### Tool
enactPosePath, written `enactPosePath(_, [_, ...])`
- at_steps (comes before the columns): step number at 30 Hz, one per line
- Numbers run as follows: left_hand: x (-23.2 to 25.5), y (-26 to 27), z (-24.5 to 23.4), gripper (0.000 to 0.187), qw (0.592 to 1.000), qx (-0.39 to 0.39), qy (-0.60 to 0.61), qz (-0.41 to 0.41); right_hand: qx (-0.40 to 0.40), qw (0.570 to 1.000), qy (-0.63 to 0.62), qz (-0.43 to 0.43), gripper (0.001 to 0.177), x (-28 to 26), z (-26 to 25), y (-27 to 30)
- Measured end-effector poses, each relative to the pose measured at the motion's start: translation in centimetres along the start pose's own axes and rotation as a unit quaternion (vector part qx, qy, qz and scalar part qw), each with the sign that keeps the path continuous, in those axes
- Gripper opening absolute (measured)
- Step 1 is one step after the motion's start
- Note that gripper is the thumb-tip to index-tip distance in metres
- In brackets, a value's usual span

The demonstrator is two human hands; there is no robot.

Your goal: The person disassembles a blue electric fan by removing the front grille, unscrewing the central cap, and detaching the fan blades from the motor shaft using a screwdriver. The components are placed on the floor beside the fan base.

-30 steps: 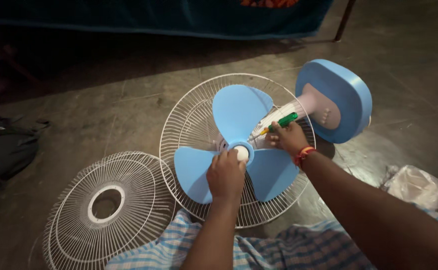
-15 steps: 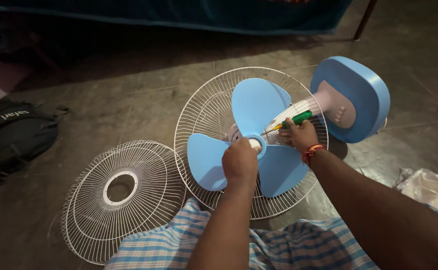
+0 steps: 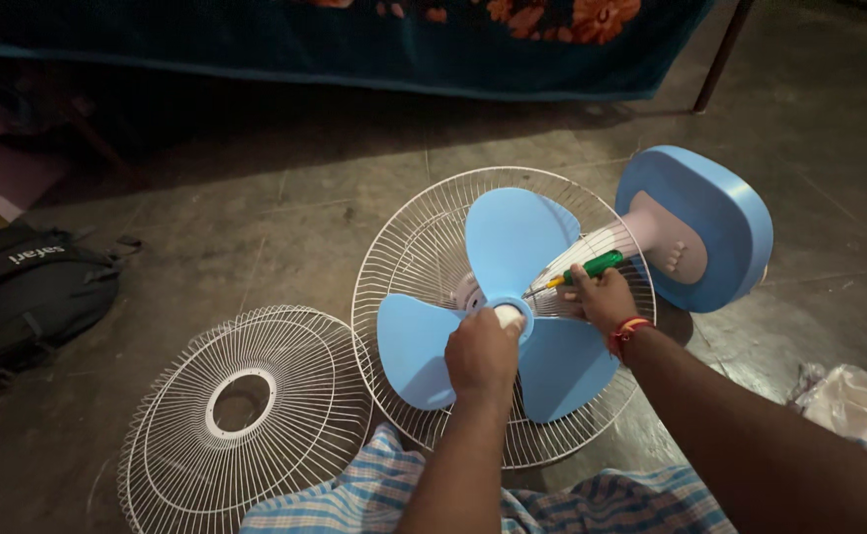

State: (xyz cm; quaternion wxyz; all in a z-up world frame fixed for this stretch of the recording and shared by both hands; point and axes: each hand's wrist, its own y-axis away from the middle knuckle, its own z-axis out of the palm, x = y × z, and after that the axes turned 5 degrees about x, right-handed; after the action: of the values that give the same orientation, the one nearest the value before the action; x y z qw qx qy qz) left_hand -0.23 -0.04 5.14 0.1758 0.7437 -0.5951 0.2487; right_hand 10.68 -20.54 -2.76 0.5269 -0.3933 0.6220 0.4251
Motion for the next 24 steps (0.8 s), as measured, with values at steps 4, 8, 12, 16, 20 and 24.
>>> enactPosePath(4, [-1.6, 0.5, -0.3, 0.034, 0.993, 0.049, -0.013, 0.105, -0.010, 0.999, 0.030, 0.013, 0.034, -2.8, -1.2, 1.8])
enactPosePath(8, [-4.0, 0.7, 1.0, 0.034, 0.930, 0.158, 0.025, 0.332, 0.065, 0.984, -0.108, -0.127, 0.032, -4.9, -4.3, 2.7])
enactPosePath(12, [-4.3, 0.1, 2.3, 0.024, 0.968, 0.114, 0.025, 0.222, 0.209, 0.959, -0.010, -0.189, 0.035, -5.3, -11.4, 1.6])
enactPosePath(16, [-3.8, 0.5, 1.6, 0.021, 0.989, 0.038, 0.002, 0.145, 0.243, 0.956, 0.150, -0.073, 0.034, -0.7, -19.2, 1.2])
enactPosePath(20, [-4.1, 2.2, 0.9, 0.029, 0.983, 0.071, 0.013, 0.171, 0.119, 0.904, 0.392, 0.121, 0.034, 7.0, -21.0, -1.5])
enactPosePath(24, [-4.8, 2.9, -0.3, 0.040, 0.973, 0.130, 0.041, 0.187, -0.081, 0.825, 0.521, 0.203, 0.032, 13.7, -18.6, -2.4])
